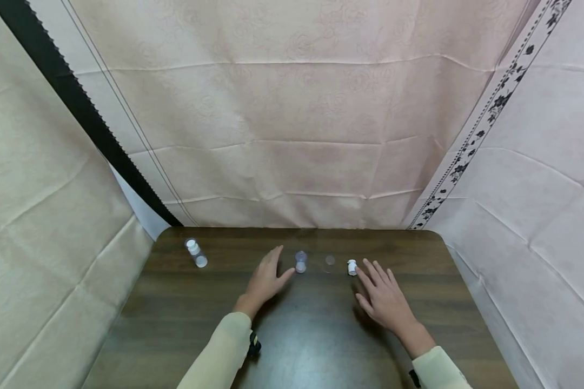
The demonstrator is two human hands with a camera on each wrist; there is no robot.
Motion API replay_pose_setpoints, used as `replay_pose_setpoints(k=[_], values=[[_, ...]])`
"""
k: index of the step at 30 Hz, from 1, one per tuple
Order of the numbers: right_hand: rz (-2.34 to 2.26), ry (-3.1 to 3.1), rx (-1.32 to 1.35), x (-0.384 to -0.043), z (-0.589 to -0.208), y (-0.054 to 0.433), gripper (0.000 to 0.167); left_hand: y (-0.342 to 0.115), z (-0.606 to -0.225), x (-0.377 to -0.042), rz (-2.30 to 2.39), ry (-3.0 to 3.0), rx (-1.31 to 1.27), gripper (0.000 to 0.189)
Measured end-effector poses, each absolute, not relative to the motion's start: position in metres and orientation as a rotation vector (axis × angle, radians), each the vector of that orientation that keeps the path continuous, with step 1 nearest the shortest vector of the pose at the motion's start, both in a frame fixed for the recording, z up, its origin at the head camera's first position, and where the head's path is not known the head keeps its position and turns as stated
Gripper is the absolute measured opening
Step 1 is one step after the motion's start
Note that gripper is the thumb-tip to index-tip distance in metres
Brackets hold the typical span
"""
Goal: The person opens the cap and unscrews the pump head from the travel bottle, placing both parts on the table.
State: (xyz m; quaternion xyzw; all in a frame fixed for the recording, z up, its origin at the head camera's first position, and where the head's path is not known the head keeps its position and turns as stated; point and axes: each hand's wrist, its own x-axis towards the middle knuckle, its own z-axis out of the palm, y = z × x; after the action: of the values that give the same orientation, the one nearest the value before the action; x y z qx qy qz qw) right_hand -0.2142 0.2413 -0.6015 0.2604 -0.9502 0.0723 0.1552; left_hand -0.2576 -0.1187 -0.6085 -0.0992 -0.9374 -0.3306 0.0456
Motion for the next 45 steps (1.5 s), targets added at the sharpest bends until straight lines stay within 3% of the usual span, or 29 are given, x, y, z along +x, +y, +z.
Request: replay_pose_setpoints(k=[12, 27, 45], values=[[0.183, -2.752, 0.796, -0.219, -0.598, 0.228, 0.071, -0.157, -0.596, -0.235, -0.651, -2.849, -0.396, 0.081], [0.242, -2.706, 0.927, -0.214, -0.585, 0.184, 0.071, -0.208, -0.589, -0.215, -0.411, -2.848, -0.325, 0.08], [0.256, -2.571, 1.152, -0.216, -0.569, 0.125, 0.067, -0.271, -0.6, -0.192, -0.379, -2.574, -0.259, 0.081]])
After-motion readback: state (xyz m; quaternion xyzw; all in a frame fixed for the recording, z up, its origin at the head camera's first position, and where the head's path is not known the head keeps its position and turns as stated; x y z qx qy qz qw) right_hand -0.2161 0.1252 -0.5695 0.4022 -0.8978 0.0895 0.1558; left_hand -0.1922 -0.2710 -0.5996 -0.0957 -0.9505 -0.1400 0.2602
